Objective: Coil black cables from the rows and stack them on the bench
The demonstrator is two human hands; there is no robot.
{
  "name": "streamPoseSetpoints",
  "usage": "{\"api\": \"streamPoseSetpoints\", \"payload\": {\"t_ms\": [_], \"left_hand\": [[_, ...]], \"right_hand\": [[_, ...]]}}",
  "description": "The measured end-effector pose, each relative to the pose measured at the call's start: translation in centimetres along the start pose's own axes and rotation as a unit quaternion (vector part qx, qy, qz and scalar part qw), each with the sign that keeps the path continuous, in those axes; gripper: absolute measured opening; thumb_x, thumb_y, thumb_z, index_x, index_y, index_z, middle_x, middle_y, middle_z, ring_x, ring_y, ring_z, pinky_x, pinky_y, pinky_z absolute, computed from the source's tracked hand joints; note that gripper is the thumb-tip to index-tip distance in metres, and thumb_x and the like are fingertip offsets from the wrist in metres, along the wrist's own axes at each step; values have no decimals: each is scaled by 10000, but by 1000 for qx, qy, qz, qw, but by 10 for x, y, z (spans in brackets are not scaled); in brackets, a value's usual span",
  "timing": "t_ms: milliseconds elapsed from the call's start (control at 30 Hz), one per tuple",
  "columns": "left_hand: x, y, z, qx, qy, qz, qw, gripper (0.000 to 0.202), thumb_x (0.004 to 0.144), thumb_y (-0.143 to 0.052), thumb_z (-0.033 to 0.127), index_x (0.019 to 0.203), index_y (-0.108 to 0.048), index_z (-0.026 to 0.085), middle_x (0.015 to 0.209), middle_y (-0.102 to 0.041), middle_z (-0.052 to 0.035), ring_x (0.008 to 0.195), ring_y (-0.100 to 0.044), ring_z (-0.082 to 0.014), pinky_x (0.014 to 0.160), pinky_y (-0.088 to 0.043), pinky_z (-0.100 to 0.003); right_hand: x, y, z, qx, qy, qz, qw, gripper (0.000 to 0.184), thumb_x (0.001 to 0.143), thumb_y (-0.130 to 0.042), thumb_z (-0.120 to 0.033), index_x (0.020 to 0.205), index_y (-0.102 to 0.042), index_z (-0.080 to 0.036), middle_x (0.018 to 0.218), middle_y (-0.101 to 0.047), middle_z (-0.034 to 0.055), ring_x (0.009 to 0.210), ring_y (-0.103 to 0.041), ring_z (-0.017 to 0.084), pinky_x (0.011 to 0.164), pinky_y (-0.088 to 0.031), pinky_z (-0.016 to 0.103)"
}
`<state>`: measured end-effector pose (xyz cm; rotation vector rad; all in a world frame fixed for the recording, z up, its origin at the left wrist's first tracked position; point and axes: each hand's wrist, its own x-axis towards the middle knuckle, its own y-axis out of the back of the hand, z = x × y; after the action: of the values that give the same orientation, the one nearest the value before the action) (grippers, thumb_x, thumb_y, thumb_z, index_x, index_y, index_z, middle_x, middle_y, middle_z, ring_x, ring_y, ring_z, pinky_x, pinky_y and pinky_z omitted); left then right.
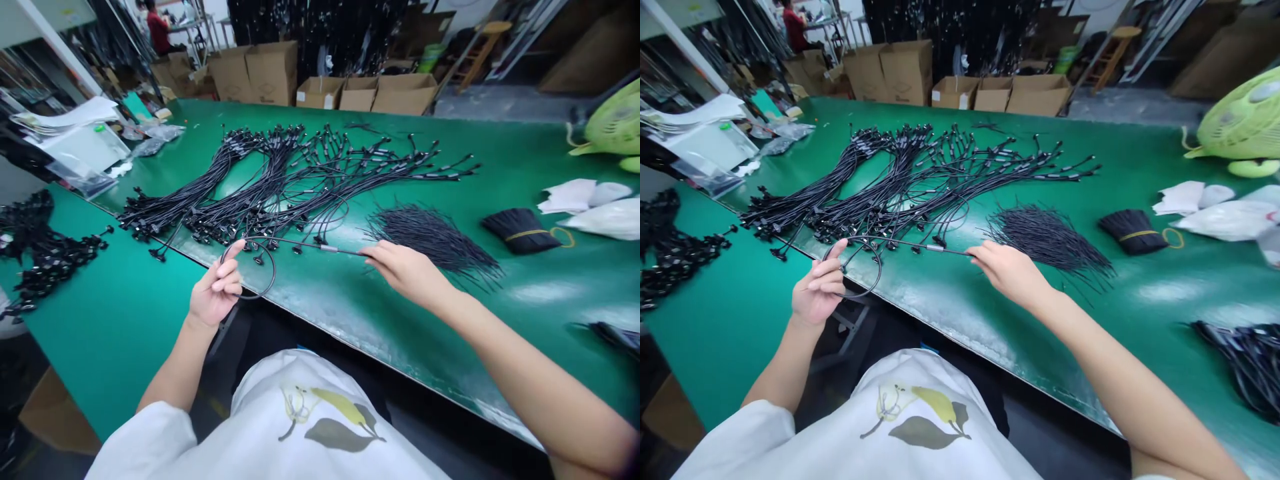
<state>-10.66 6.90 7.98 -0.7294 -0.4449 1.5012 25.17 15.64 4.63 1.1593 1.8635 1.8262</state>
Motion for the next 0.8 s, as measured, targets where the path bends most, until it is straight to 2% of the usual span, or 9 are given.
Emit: {"api": "streamPoseSetpoints", "payload": {"t_ms": [100,200,300,367,433,500,567,700,800], "left_hand": [[14,0,-11,61,-33,25,997,283,813,-700,299,1043,-678,136,651,-520,33,470,-401,-12,433,-347,-109],[29,-2,-29,123,-52,55,989,281,767,-746,374,820,-686,104,623,-566,5,488,-463,-26,439,-356,-123],[34,-8,-47,183,-45,36,981,350,800,-697,446,923,-696,118,761,-663,-55,614,-579,-83,523,-433,-169],[30,-15,-57,260,-46,-17,965,375,841,-642,466,1013,-689,137,939,-698,-102,809,-646,-152,655,-493,-227],[21,-22,-66,370,-44,-109,922,333,884,-586,448,984,-689,148,1040,-690,-113,977,-634,-202,832,-487,-297],[12,-27,-74,459,-24,-203,865,313,926,-523,419,879,-672,148,968,-691,-94,955,-623,-198,894,-449,-320],[5,-28,-78,476,13,-247,844,327,950,-476,411,817,-621,150,799,-657,-53,773,-607,-159,815,-452,-310],[5,-27,-85,304,46,-234,923,340,936,-489,467,789,-528,162,606,-528,19,565,-507,-117,736,-462,-320],[7,-30,-96,176,80,-189,963,380,894,-548,507,740,-506,162,680,-576,-13,653,-571,-139,839,-461,-364]], "right_hand": [[-8,-3,-35,-81,94,-13,992,267,971,-381,-215,916,-635,-153,682,-597,41,565,-491,147,590,-279,294],[-13,-5,-70,-59,174,-41,982,287,958,-389,-174,723,-554,-161,590,-536,12,503,-428,126,576,-233,300],[-14,-4,-93,-38,180,-68,981,313,964,-359,-161,692,-515,-160,583,-533,13,483,-417,115,564,-212,300],[-9,1,-101,-8,184,-112,976,298,962,-365,-176,712,-526,-156,596,-558,18,480,-427,111,555,-207,294],[-1,8,-103,37,181,-158,970,275,952,-398,-205,726,-547,-155,612,-588,23,482,-439,108,541,-204,281],[9,14,-100,99,138,-169,971,259,940,-448,-238,726,-572,-160,636,-613,22,507,-467,107,533,-218,262],[17,12,-93,182,60,-121,974,262,934,-498,-295,726,-591,-165,659,-620,15,553,-500,108,542,-265,242],[22,-19,-88,369,-85,70,923,305,835,-651,-445,956,-613,-168,904,-643,53,812,-572,157,713,-416,259],[19,-48,-98,521,-207,96,823,311,868,-577,-479,914,-596,-172,771,-581,14,695,-535,134,636,-426,253]]}}
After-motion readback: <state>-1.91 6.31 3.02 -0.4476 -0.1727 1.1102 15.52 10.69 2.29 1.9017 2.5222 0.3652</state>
